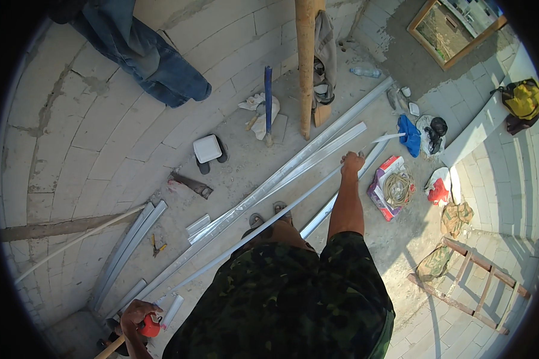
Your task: The person cuts a metal stud using shears and then uses a tape measure to check the length of another stud on the floor.
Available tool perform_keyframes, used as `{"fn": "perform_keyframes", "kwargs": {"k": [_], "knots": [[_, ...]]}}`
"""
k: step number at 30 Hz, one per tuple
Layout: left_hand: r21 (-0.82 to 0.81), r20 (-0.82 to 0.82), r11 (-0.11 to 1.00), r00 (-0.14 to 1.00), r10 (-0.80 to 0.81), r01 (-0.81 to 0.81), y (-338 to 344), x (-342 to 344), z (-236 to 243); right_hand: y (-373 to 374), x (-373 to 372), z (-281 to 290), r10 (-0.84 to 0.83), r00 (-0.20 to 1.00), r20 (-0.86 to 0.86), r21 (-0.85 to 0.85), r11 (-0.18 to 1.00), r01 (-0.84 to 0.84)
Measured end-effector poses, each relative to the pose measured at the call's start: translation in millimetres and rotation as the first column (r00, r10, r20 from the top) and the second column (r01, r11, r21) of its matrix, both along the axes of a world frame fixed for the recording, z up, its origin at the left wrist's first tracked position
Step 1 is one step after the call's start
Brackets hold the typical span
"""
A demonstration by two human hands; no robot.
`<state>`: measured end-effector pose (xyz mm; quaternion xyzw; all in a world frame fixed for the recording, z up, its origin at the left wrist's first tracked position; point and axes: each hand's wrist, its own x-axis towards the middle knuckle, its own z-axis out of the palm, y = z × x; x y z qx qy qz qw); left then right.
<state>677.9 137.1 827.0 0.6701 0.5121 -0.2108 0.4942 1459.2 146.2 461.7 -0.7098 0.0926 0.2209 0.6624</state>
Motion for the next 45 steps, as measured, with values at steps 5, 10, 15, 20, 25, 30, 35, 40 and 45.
{"fn": "perform_keyframes", "kwargs": {"k": [5, 10, 15, 20, 25, 30, 35, 40, 45], "knots": [[-0.073, -0.141, 0.987, 0.981, 0.133, -0.144, 4.1, -12.9, 3.6, -24.6, -36.5, -35.5, -0.071, 0.992, -0.109, -0.031, 0.997, 0.068], [-0.084, -0.495, 0.825, 0.742, 0.452, -0.558, 1.2, -30.8, 18.7, -28.6, -78.8, -56.6, -0.157, 0.964, -0.214, 0.063, 0.983, 0.174], [-0.153, -0.409, 0.943, 0.887, 0.213, -0.297, 25.4, 8.6, 15.6, -90.7, -36.8, -109.4, -0.197, 0.978, 0.074, 0.001, 0.98, 0.197], [-0.022, 0.011, 1.0, 1.0, -0.017, 0.018, 19.7, -38.0, 15.2, -56.7, -80.7, -70.3, -0.341, 0.939, 0.037, -0.11, 0.933, 0.343], [-0.045, -0.132, 0.971, 0.965, 0.226, -0.233, 9.8, -35.3, -14.3, -51.3, -78.6, -48.0, -0.217, 0.923, -0.318, 0.223, 0.929, 0.296], [-0.215, -0.407, 0.85, 0.835, 0.37, -0.482, 15.2, -5.0, -47.1, -35.0, -78.8, -39.7, -0.094, 0.905, -0.414, 0.386, 0.883, 0.268], [-0.266, -0.347, 0.869, 0.882, 0.319, -0.418, 21.7, 42.9, -91.6, -8.7, -59.4, -33.0, 0.006, 0.892, -0.451, 0.485, 0.841, 0.239], [-0.297, -0.35, 0.889, 0.906, 0.239, -0.349, 42.6, 172.5, -91.2, 21.2, 3.4, -19.2, 0.093, 0.9, -0.426, 0.531, 0.831, 0.166], [-0.314, -0.273, 0.894, 0.932, 0.238, -0.321, 70.6, 303.3, -92.8, 53.5, 79.0, -11.0, 0.126, 0.901, -0.415, 0.532, 0.837, 0.128]]}}
